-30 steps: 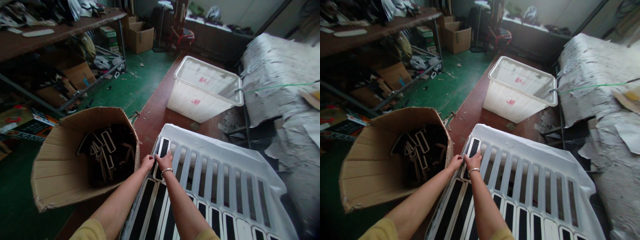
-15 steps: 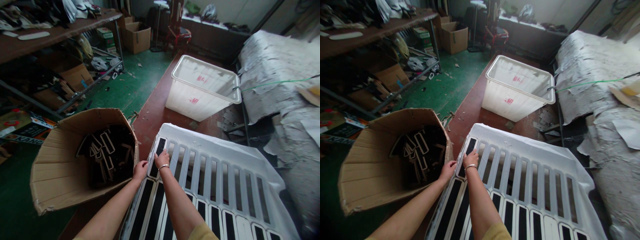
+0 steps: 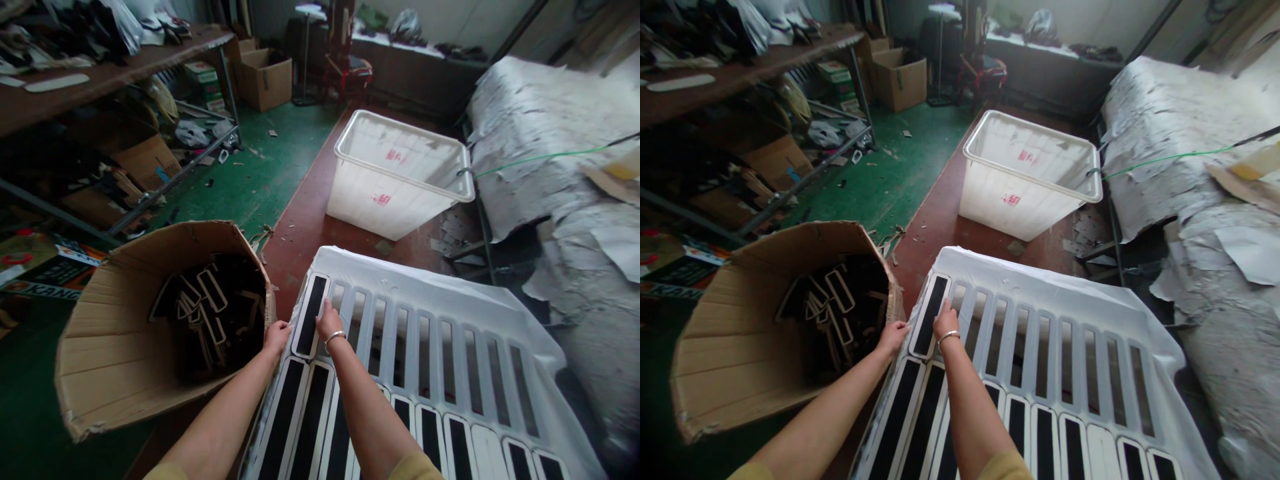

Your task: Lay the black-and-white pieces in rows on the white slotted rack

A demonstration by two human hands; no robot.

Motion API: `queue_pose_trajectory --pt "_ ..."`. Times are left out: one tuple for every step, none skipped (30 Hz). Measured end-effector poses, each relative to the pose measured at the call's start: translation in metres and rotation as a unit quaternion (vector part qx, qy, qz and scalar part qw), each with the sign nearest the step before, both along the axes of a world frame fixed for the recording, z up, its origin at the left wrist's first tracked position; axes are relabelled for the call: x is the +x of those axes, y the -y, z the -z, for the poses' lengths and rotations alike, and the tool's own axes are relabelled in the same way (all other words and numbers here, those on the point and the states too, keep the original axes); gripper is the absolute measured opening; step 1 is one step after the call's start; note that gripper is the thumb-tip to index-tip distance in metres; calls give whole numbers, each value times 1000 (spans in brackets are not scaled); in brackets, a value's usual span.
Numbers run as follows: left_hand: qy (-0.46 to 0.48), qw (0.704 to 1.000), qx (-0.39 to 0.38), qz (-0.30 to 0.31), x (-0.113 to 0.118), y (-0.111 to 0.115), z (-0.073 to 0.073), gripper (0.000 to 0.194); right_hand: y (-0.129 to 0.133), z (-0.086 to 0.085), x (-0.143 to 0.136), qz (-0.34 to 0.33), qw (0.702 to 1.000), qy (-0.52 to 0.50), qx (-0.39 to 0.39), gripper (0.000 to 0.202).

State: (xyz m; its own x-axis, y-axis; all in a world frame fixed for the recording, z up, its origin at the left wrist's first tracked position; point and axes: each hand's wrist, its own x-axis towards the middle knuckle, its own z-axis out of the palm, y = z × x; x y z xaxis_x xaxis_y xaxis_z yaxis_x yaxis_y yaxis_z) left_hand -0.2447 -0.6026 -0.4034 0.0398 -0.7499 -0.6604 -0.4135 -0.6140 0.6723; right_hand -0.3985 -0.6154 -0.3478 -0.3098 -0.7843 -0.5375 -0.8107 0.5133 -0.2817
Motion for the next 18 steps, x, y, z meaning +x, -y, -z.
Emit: queue_pose_trajectory --pt "-11 1000 10 -11 0 0 0 14 0 0 -1 -1 1000 0 -1 65" --pt "-22 999 21 -22 -1 0 1 15 0 0 -1 -2 1000 0 -1 66" --pt "-33 999 30 -32 -1 -1 0 15 1 0 -2 -3 1000 0 0 66" --pt "-42 998 38 -41 -2 0 0 16 1 1 -3 -3 1000 -1 0 66" --pt "-51 996 46 -50 -2 0 0 16 2 1 -3 -5 1000 -1 0 66" --pt "-58 995 52 -58 -2 0 0 16 2 2 -4 -7 1000 -2 -1 66" --pt "-64 994 57 -65 -2 0 -1 16 2 3 -5 -9 1000 -2 -1 65" --pt "-69 993 61 -70 -2 0 -1 16 2 4 -6 -13 1000 -2 -1 65" --pt "-73 992 63 -75 -2 0 0 16 3 5 -6 -18 1000 -2 -1 65" --pt "-76 992 65 -79 -2 0 0 16 3 6 -7 -23 1000 -1 0 66" --pt "-77 991 66 -82 -1 0 1 16 3 8 -8 -30 1000 1 2 66" --pt "-78 991 66 -84 -1 0 1 16 3 9 -9 -37 999 3 6 67" --pt "-79 991 66 -84 0 0 2 16 4 10 -10 -44 999 7 10 68" --pt "-78 991 63 -83 0 0 3 17 4 11 -11 -51 999 11 15 70" --pt "-77 992 60 -81 0 0 4 17 4 12 -12 -57 998 16 21 72" --pt "-75 993 56 -78 1 0 5 17 4 12 -13 -63 997 21 25 73" --pt "-74 993 52 -74 1 0 5 17 4 12 -14 -68 997 26 29 75" --pt "-74 994 49 -67 1 0 5 17 4 11 -15 -71 996 32 33 76"
